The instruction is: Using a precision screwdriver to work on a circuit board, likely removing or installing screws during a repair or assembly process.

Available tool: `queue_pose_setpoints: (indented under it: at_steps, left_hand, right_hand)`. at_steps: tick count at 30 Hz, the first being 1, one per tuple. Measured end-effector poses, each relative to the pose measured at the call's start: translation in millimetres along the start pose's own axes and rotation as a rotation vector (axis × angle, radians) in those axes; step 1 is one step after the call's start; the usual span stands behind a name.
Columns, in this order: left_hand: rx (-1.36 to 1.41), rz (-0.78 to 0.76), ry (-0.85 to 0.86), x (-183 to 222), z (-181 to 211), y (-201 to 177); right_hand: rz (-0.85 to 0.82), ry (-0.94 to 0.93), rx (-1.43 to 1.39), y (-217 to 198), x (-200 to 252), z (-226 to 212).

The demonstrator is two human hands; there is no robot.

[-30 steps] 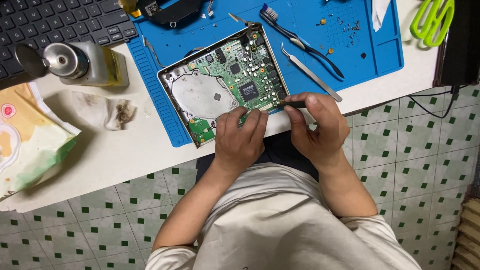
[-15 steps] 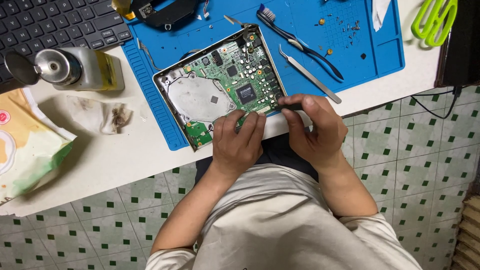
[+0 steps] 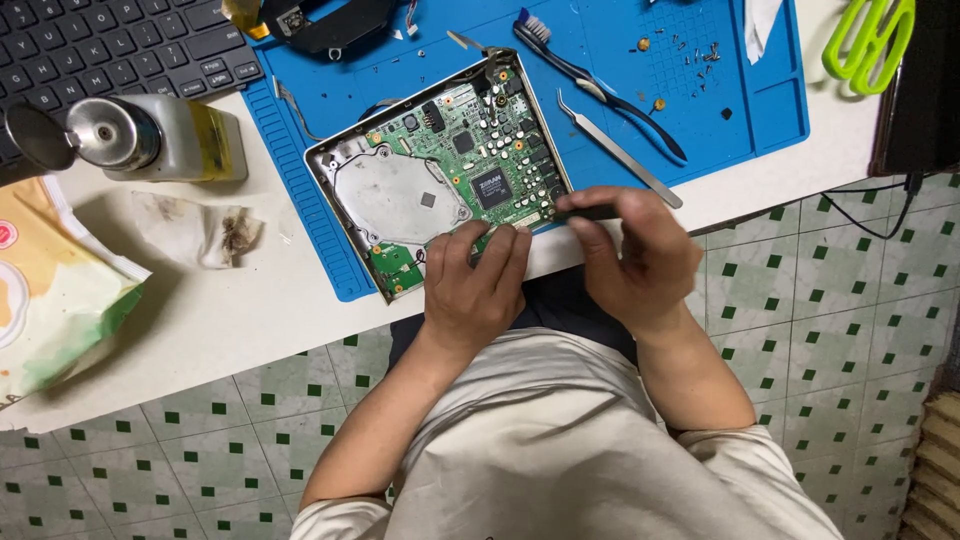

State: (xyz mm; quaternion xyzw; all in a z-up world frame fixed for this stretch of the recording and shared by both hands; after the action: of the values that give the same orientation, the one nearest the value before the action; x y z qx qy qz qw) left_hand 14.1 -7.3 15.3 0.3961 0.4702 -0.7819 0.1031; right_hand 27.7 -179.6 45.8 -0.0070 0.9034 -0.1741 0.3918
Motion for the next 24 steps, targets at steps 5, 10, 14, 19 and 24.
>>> queue_pose_setpoints:
  at_steps: [5,10,14,19,24]
  left_hand:
    - [0.013,0.005,-0.002,1.2,0.2,1.4]
    - [0.008,-0.001,-0.003,0.8,0.6,0.2]
    - [0.003,-0.001,-0.001,0.5,0.6,-0.5]
    - [0.007,-0.007,-0.003,0.5,0.8,-0.7]
    - [0.005,-0.006,0.002,0.4,-0.1,-0.7]
  right_hand:
    - [0.086,-0.027,-0.104,-6.9,8.0,8.2]
    - [0.073,-0.017,-0.1,-1.4,12.2,7.2]
    - [0.065,-0.01,-0.055,0.2,9.6,7.3]
    - [0.045,-0.01,-0.014,-0.6,5.7,6.1]
    - [0.006,-0.034,0.043,0.9,0.8,2.1]
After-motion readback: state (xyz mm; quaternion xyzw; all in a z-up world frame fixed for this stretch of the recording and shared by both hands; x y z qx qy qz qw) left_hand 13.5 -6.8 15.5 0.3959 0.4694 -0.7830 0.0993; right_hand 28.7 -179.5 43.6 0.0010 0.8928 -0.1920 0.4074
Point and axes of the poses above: each hand's wrist, its own x-axis away from the middle knuckle, its own y-axis out of the palm, z = x × y, the point moved 2 cm from there along -x, towards the middle knuckle, and after that the axes turned 5 degrees about -y, right-handed, at the moved point
